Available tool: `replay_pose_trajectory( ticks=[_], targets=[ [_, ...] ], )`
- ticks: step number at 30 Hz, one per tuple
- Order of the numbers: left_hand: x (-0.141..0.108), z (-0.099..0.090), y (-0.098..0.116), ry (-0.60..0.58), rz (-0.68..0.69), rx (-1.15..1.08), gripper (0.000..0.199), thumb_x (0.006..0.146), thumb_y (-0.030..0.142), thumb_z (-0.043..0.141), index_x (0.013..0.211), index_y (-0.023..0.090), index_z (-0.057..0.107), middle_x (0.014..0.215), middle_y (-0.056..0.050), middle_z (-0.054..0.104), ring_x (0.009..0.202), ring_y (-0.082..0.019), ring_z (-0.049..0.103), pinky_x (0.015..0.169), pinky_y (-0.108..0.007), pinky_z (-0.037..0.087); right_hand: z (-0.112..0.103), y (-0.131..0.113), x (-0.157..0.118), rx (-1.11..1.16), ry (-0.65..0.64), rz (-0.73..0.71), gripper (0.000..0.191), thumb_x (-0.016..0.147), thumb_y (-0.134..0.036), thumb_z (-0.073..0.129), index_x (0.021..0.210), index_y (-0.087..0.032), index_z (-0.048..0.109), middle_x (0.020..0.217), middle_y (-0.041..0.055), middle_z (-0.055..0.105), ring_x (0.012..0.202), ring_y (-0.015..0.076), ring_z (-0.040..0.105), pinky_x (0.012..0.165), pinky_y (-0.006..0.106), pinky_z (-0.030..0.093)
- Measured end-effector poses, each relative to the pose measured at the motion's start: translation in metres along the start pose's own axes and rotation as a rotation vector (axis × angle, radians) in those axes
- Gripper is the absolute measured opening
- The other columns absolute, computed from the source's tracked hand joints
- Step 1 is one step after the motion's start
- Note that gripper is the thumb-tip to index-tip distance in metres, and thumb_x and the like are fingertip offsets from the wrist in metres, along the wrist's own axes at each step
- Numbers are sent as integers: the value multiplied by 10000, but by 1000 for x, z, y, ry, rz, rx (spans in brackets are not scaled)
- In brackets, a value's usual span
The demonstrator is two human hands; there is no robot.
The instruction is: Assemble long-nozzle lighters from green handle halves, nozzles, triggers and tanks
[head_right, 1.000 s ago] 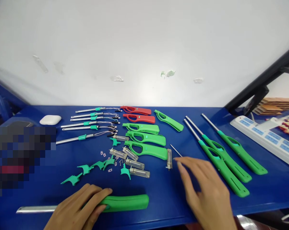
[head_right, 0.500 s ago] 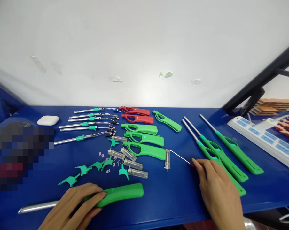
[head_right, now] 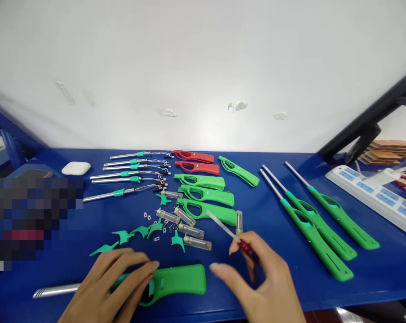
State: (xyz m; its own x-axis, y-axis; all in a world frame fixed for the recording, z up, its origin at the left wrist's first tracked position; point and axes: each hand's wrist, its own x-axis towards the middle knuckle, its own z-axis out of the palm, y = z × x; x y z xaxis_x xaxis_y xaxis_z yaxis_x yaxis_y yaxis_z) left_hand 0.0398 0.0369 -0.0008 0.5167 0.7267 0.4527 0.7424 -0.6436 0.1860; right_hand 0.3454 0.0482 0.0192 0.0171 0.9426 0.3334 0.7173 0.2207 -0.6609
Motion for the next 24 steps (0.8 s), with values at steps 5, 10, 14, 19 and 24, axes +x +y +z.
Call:
replay_pose_trajectory(
  ticks=[5, 10, 14, 19, 24],
  targets=[
    [32, 7, -7, -84, -11, 138, 505, 893, -37, 476, 1281, 219, 675, 1121, -66, 717, 1021, -270, 657, 902, -451, 597, 23, -4, -14, -171, -222, -324, 429, 848, -637, 807, 1140, -331, 737, 949, -26, 813, 766, 197, 795, 630, 225, 644],
    [56, 17, -17, -86, 26, 223, 470, 871, -87, 505, 1201, 193, 688, 1079, -78, 688, 942, -276, 606, 808, -426, 578, 34, 6, -25, -248, -249, -468, 438, 1003, -657, 600, 1271, -328, 708, 998, -30, 830, 876, 213, 819, 771, 281, 674],
    [65, 22, -21, -111, 52, 246, 287, 952, -20, 564, 1074, 204, 696, 1057, -65, 657, 893, -254, 564, 757, -381, 525, 32, 7, -26, -185, -264, -464, 403, 1056, -607, 536, 1266, -307, 707, 1017, -13, 827, 873, 194, 813, 775, 268, 659],
    [70, 28, -21, -141, 92, 257, 300, 955, -49, 524, 1003, 200, 686, 1051, -67, 647, 899, -248, 545, 787, -374, 496, 28, 0, -19, 6, -438, -334, 155, 1042, -428, 643, 1020, -303, 733, 822, -58, 756, 730, 141, 738, 697, 255, 581],
    [71, 30, -23, -135, 96, 270, 238, 1029, 38, 500, 978, 189, 677, 1015, -74, 646, 876, -251, 547, 771, -379, 480, 33, -5, -15, 76, -439, -190, 189, 1055, -395, 626, 936, -274, 709, 788, -53, 725, 705, 121, 694, 644, 229, 510]
  ],
)
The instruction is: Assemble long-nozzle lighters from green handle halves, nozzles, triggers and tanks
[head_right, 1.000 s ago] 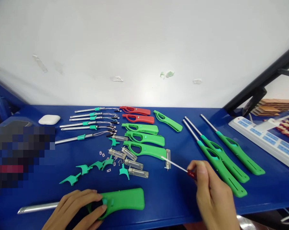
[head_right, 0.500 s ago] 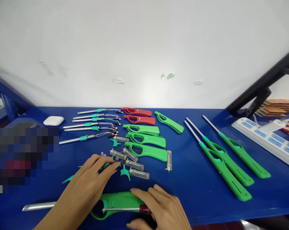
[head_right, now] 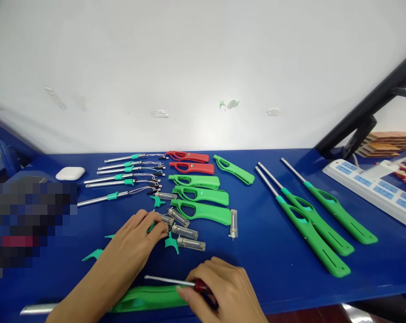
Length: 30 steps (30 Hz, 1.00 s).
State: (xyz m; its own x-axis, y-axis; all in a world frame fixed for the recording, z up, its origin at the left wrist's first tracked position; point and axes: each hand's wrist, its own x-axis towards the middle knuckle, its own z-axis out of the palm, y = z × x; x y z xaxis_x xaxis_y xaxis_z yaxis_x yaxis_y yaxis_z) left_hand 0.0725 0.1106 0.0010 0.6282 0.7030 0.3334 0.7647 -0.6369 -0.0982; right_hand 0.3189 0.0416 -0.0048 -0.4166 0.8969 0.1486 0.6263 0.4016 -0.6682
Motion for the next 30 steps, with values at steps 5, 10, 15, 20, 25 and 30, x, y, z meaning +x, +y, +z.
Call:
replay_pose_trajectory(
  ticks=[5, 10, 15, 20, 25, 30],
  targets=[
    [-3, -9, -3, 8, -29, -18, 179, 1054, 110, 530, 1069, 191, 690, 1028, -70, 649, 895, -261, 561, 784, -393, 493, 5, 0, 2, -22, 129, 16, 225, 1069, -448, 590, 995, -279, 718, 765, -42, 723, 669, 134, 708, 606, 219, 517],
    [-2, -13, -4, -15, -30, -36, 208, 1022, 67, 540, 1077, 196, 694, 1028, -65, 659, 893, -259, 571, 763, -382, 516, 5, -2, -1, 26, 218, 10, 206, 1083, -374, 556, 990, -265, 704, 819, -24, 742, 685, 133, 702, 639, 218, 532],
    [-1, -11, -4, -28, -35, -23, 303, 1006, 11, 465, 1031, 205, 696, 1038, -73, 658, 897, -257, 569, 778, -382, 524, 5, -2, -5, 27, 343, 16, 190, 1067, -327, 574, 953, -250, 705, 807, -11, 730, 712, 141, 715, 686, 213, 560],
    [1, -8, -2, -24, -28, -43, 352, 927, -67, 465, 999, 206, 675, 1039, -76, 653, 908, -264, 572, 789, -382, 514, 7, -4, -6, 64, 397, 84, 184, 1062, -364, 578, 977, -257, 702, 730, -30, 661, 613, 116, 647, 597, 197, 508],
    [5, -14, 6, 67, -68, -155, 264, 1050, 51, 423, 971, 202, 624, 962, -49, 668, 826, -232, 585, 756, -374, 499, 9, -11, -7, 253, 553, 298, 199, 1046, -442, 585, 1070, -247, 616, 643, -58, 520, 512, 108, 499, 465, 205, 400],
    [-3, -26, 24, 180, -107, -388, 233, 1141, 162, 370, 1079, 219, 587, 959, 8, 690, 874, -134, 667, 855, -252, 553, 0, -19, -11, 195, 767, 324, 296, 909, -508, 776, 806, -248, 679, 751, 6, 680, 619, 142, 620, 496, 215, 466]
  ],
)
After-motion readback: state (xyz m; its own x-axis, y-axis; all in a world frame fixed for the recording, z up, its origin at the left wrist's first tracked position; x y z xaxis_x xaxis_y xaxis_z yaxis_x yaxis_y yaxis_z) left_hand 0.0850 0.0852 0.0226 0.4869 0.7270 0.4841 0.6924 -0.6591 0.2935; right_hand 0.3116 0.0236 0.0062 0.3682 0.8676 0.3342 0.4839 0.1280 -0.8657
